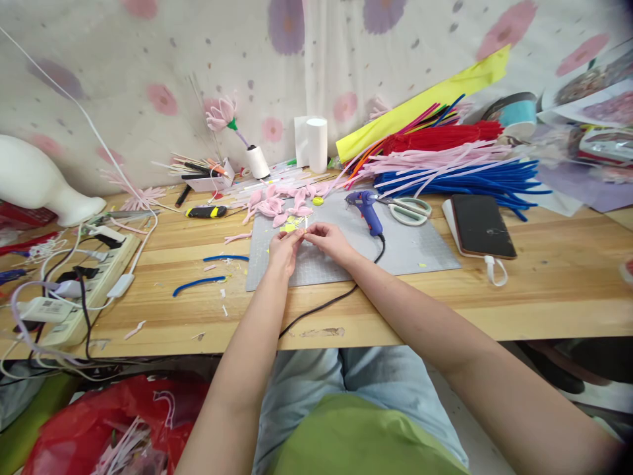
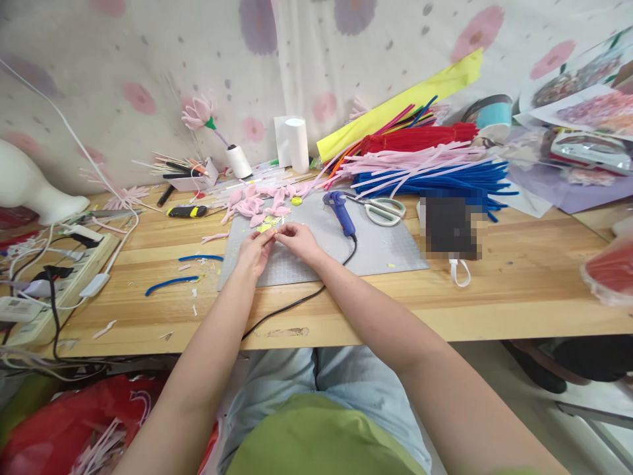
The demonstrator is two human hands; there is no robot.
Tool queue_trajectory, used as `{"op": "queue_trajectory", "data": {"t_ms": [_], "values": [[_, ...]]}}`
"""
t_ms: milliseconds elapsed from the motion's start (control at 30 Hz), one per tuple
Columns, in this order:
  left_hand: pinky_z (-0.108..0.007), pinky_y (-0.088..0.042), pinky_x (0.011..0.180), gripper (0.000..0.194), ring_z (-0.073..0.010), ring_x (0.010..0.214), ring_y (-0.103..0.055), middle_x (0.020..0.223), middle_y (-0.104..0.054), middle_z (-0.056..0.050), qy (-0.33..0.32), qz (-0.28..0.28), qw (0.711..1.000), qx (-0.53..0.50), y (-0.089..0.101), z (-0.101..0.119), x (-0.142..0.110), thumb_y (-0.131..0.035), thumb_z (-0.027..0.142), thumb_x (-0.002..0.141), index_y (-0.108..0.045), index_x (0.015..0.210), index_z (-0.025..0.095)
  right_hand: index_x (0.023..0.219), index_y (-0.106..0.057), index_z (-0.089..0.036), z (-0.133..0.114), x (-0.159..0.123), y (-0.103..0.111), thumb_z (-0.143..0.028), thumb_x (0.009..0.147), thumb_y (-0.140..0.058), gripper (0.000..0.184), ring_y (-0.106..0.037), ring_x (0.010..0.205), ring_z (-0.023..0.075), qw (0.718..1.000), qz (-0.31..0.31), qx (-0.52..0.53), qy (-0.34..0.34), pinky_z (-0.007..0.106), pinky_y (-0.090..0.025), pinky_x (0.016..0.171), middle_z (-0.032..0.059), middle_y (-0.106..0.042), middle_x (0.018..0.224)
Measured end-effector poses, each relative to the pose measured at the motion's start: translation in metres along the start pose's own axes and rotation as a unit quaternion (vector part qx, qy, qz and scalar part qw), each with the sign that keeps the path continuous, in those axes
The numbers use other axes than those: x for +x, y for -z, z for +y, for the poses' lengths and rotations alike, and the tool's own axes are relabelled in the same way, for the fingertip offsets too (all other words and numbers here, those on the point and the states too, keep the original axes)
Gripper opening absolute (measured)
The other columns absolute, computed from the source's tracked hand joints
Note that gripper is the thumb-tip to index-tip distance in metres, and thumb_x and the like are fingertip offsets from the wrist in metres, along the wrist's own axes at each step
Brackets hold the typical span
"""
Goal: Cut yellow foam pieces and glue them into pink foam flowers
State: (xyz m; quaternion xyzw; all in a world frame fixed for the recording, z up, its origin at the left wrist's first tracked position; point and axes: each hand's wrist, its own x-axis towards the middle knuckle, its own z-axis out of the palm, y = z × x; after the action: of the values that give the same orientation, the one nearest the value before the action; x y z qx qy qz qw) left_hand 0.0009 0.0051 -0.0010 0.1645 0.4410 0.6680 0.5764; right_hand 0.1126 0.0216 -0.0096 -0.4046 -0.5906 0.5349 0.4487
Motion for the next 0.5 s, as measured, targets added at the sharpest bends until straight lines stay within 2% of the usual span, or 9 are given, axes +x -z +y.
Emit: {"op": "queue_trajectory", "data": {"t_ms": [500], "values": [[-0.024, -0.051, 0.076, 0.033, -0.0095, 0.065, -0.064, 0.064, -0.064, 0.000, 0.024, 0.002, 1.000, 0.001, 0.0033, -0.0007, 0.0021, -0.068, -0.004, 0.062, -0.044, 0.075, 0.016, 0.066, -0.057, -0.017, 0.0062, 0.0023, -0.0012, -0.044, 0.060, -0.061, 0.028, -0.041, 0.057, 0.0087, 1.000, 0.004, -0.022, -0.006, 0.024, -0.031, 0.052, -0.0014, -0.053, 0.061]]}}
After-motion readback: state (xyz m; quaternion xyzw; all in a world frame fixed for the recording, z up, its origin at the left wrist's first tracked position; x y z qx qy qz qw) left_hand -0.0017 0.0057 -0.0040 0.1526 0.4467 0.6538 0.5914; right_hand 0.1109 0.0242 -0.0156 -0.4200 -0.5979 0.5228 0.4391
